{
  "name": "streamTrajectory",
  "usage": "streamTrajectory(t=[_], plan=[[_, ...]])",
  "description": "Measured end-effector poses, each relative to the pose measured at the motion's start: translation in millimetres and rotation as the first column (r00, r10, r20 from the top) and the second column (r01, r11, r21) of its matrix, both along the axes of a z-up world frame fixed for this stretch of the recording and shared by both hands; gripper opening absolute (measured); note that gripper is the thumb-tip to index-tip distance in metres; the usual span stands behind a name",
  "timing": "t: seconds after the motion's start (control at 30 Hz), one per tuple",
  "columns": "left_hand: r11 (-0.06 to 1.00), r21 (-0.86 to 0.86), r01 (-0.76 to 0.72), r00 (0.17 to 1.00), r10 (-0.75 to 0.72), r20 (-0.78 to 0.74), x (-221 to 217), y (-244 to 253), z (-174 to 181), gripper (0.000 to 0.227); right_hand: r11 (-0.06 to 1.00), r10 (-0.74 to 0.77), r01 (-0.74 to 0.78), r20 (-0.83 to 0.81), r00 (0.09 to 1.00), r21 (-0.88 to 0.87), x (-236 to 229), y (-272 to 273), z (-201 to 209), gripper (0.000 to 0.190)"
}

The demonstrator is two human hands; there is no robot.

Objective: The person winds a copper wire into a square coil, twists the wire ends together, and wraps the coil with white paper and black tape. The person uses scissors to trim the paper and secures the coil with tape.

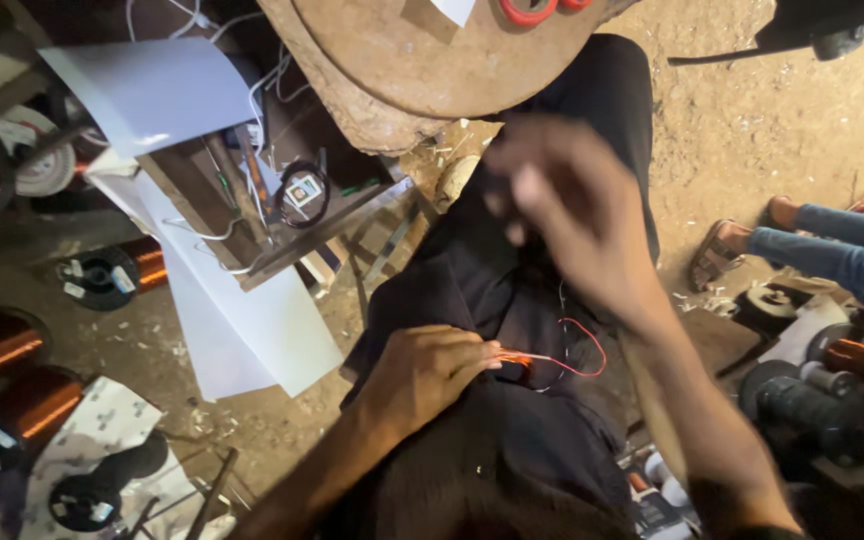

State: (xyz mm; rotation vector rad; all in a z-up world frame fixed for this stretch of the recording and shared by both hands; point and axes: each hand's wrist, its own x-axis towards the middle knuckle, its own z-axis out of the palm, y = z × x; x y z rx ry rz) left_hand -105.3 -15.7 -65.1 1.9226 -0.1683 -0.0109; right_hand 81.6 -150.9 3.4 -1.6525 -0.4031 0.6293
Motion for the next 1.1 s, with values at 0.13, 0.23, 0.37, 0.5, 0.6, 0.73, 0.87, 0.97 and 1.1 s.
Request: streamTrajectory(t=[0.13,0.23,0.37,0.5,0.6,0.73,0.87,0.97,1.1], plan=[[0.996,-0.031,-0.087,0.996,0.086,-0.024,-4.3,-1.1,11.1,0.019,0.961,-0.004,0.032,-0.102,0.995,0.274,51.4,65.1,-11.2,0.04],[0.995,-0.042,-0.092,0.996,0.092,-0.009,-3.6,3.7,16.7,0.013,0.949,-0.213,0.214,-0.028,0.977,0.232,58.9,78.7,-8.7,0.032],[0.996,-0.071,-0.052,0.997,0.047,-0.067,-8.1,4.4,14.4,0.012,0.989,-0.125,0.137,0.171,0.977,-0.058,16.2,14.9,3.3,0.029],[0.992,-0.107,-0.067,0.997,0.062,-0.047,-2.0,3.0,16.3,0.017,0.992,0.055,-0.055,0.002,0.998,-0.118,-33.8,-38.7,5.3,0.053],[0.993,-0.111,-0.033,0.999,0.03,-0.032,-3.8,5.6,21.1,0.019,0.848,0.053,-0.13,-0.163,0.985,-0.514,-68.6,-58.8,2.7,0.014],[0.996,-0.065,-0.059,0.993,0.052,-0.108,-8.0,1.8,26.3,0.022,0.866,0.074,-0.146,-0.166,0.983,-0.478,-98.6,-74.2,0.6,0.016],[0.966,-0.222,-0.135,0.955,0.067,-0.29,-9.8,-1.9,24.9,0.021,0.85,0.049,-0.24,-0.384,0.922,-0.468,-106.2,-77.0,-2.1,0.025],[0.97,-0.208,-0.126,0.97,0.077,-0.232,-13.5,-0.8,21.4,0.023,0.916,0.099,-0.25,-0.427,0.899,-0.314,-105.7,-77.0,-3.6,0.048],[0.981,-0.169,-0.095,0.987,0.071,-0.147,-16.4,0.9,16.9,0.023,0.972,0.181,-0.229,-0.453,0.873,-0.052,-112.5,-82.1,-1.5,0.083]])
